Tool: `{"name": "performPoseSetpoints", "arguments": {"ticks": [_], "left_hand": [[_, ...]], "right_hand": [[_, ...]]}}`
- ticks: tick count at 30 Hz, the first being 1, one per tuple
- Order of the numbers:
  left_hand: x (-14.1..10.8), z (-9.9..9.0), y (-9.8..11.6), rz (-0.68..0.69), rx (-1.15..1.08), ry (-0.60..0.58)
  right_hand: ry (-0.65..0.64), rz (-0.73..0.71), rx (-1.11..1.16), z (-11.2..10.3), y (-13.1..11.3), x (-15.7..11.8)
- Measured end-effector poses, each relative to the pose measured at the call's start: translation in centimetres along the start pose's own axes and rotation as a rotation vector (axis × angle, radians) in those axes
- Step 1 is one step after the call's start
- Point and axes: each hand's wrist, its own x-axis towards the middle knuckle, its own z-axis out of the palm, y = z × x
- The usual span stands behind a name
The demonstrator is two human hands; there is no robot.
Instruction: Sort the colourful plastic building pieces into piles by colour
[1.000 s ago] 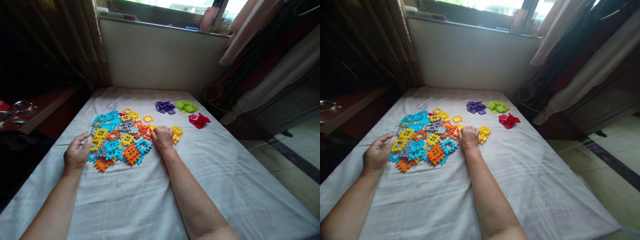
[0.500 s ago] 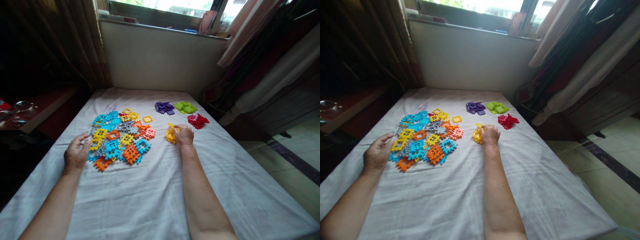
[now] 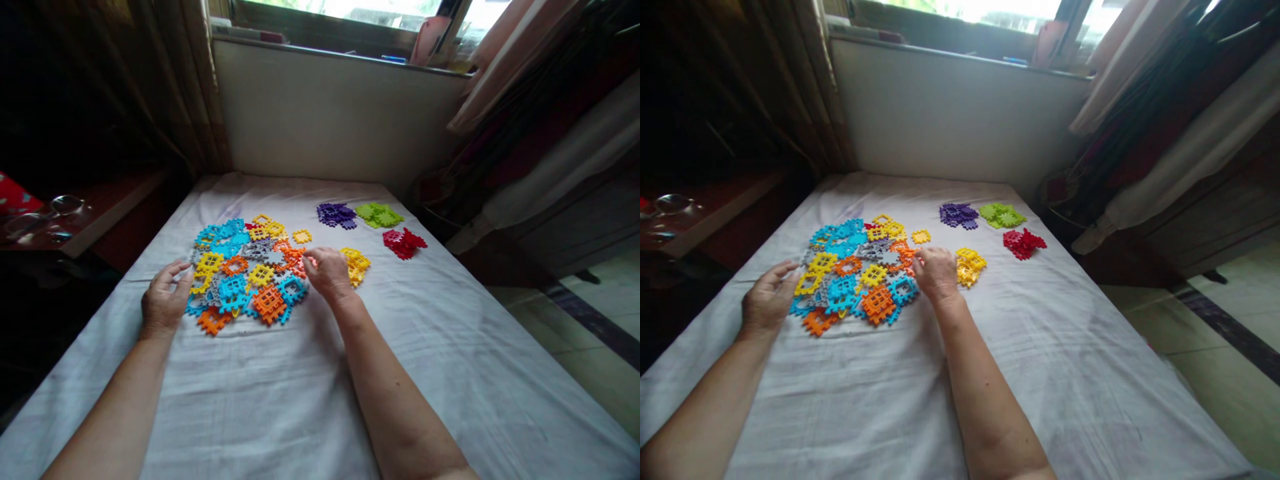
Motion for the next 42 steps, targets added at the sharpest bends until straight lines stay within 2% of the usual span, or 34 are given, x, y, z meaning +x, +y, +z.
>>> {"name": "performPoseSetpoints", "arguments": {"ticks": [4, 7, 11, 14, 16, 18, 22, 25, 32, 34, 36, 40, 42], "left_hand": [[0.0, 0.0, 0.2, -0.015, 0.0, -0.001], [-0.1, -0.2, 0.7, 0.037, 0.025, -0.002], [-0.8, -0.4, 2.5, 0.269, 0.088, -0.032], [-1.6, 0.0, 3.7, 0.408, 0.118, -0.239], [-2.1, 0.4, 4.0, 0.45, 0.131, -0.414], [-2.5, 0.7, 4.0, 0.461, 0.155, -0.502], [-2.6, 0.7, 3.8, 0.436, 0.142, -0.489], [-2.4, 0.6, 3.8, 0.397, 0.111, -0.437], [-2.0, 0.7, 3.4, 0.435, 0.13, -0.273], [-2.0, 0.6, 3.3, 0.442, 0.162, -0.253], [-2.2, 0.5, 3.3, 0.454, 0.195, -0.297], [-2.6, 0.6, 3.5, 0.495, 0.248, -0.462], [-2.7, 0.6, 3.6, 0.494, 0.257, -0.485]], "right_hand": [[-0.064, -0.304, 0.035, 3.0, -3.7, -1.2], [-0.084, -0.373, 0.018, 4.3, -4.5, -2.1], [-0.129, -0.421, 0.005, 4.2, -4.3, -2.3], [-0.154, -0.414, 0.02, 3.5, -4.3, -2.1], [-0.168, -0.378, 0.021, 3.2, -4.4, -2.0], [-0.166, -0.333, 0.006, 3.1, -4.5, -2.0], [-0.182, -0.277, -0.039, 3.0, -4.5, -2.1], [-0.186, -0.261, -0.035, 2.9, -4.5, -2.0], [-0.145, -0.223, 0.145, 3.0, -4.7, -1.6], [-0.137, -0.218, 0.22, 2.5, -4.2, -1.2], [-0.089, -0.186, 0.249, 1.5, -3.0, -0.6], [0.096, 0.056, 0.162, -1.5, 1.9, 0.4], [0.145, 0.187, 0.11, -2.7, 4.7, 0.6]]}}
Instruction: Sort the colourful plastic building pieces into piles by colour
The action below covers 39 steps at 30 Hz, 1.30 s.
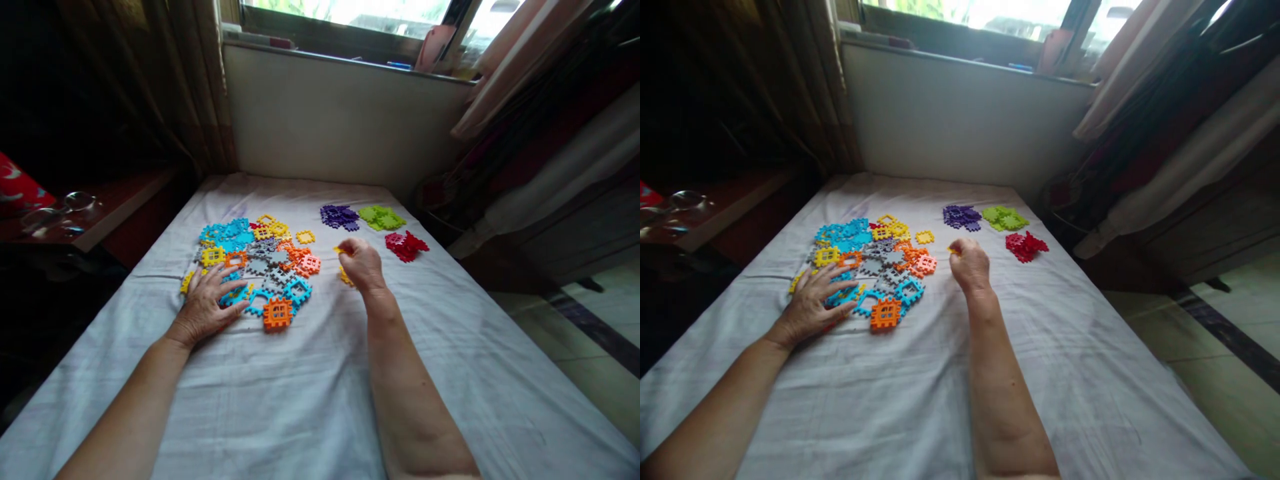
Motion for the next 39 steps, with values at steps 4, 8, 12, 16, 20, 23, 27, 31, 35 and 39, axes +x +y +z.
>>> {"name": "performPoseSetpoints", "arguments": {"ticks": [4, 8, 12, 16, 20, 23, 27, 31, 35, 39], "left_hand": [[0.0, 0.3, -0.2, -0.012, -0.013, 0.025], [0.0, 0.4, -0.5, -0.037, -0.034, 0.106], [0.2, 0.1, -0.4, -0.052, -0.078, 0.196], [0.5, -0.5, -0.3, -0.048, -0.188, 0.237], [0.6, -0.6, -0.2, -0.038, -0.223, 0.266], [0.5, -0.4, -0.1, -0.01, -0.205, 0.274], [0.5, -0.1, 0.2, 0.015, -0.184, 0.278], [0.6, -0.4, 0.4, -0.015, -0.222, 0.28], [0.2, -1.4, -0.9, -0.204, -0.146, 0.373], [-0.7, -2.2, -3.6, -0.443, 0.05, 0.378]], "right_hand": [[0.001, 0.188, -0.057, -1.1, 3.9, 0.5], [-0.102, 0.259, -0.115, -0.8, 4.8, 0.5], [-0.126, 0.169, -0.125, -0.6, 2.6, 0.5], [-0.103, -0.139, -0.068, 1.3, -2.7, -1.0], [-0.261, -0.525, -0.021, 5.0, -8.3, -4.7], [-0.322, -0.645, -0.028, 7.2, -10.6, -7.2], [-0.381, -0.639, -0.078, 8.1, -11.4, -8.6], [-0.373, -0.631, -0.111, 7.3, -11.4, -8.2], [-0.342, -0.595, -0.026, 5.3, -10.6, -6.5], [-0.302, -0.428, 0.068, 2.7, -7.2, -3.8]]}}
